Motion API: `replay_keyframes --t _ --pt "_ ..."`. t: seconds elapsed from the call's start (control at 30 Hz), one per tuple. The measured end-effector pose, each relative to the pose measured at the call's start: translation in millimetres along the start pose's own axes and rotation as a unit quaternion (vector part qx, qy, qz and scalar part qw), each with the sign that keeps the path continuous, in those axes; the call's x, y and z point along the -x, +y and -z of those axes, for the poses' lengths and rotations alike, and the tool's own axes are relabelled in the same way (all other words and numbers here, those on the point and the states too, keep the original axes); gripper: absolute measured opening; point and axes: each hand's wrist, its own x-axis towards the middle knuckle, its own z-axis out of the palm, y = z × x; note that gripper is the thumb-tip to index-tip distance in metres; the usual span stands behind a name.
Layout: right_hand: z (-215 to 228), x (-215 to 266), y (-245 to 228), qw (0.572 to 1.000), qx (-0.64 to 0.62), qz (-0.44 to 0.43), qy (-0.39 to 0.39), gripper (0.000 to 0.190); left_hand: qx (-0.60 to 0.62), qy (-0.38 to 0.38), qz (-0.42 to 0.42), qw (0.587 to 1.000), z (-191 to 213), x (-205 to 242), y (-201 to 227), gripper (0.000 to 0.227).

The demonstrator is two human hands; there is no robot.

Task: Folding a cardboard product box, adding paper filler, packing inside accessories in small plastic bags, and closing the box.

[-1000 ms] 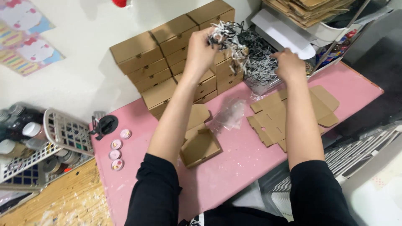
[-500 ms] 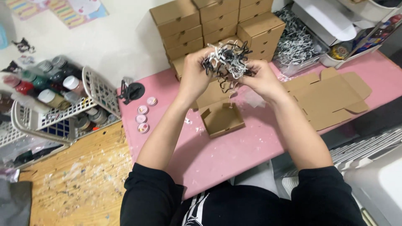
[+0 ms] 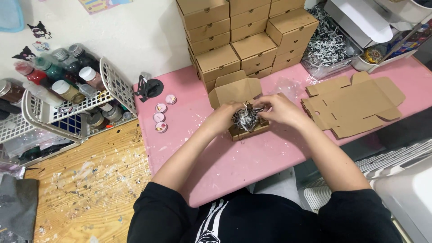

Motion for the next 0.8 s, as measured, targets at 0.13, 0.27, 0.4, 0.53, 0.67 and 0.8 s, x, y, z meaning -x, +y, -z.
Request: replay_keyframes --t 0.13,0.27,0.4,0.53,0.67,0.8 --pt "-8.9 -10.1 19.9 0.973 0.122 0.196 0.021 0.033 -0.062 -0.034 0.012 0.997 21.6 3.0 22.5 0.053" --pt "-28.0 -19.3 24.5 0.905 0.268 0.314 0.105 0.053 -0.112 -0.095 0.073 0.986 27.7 4.8 28.3 0.053" --pt "-37.5 -19.3 7.0 0.957 0.238 0.144 -0.086 0.039 -0.200 -0.053 0.083 0.975 31.5 13.9 36.5 0.043" --pt "-32.4 -37.0 29.4 0.967 0.182 0.174 -0.046 0.030 -0.227 -0.009 0.071 0.971 27.6 28.9 42.9 0.043" --pt "-27.0 -31.9 16.3 0.945 0.206 0.247 0.053 0.039 -0.233 0.030 0.029 0.972 30.9 39.8 65.2 0.055" --pt "-52.7 -40.7 34.6 0.886 0.333 0.310 0.089 0.048 -0.176 -0.026 -0.038 0.983 14.1 48.8 60.2 0.048"
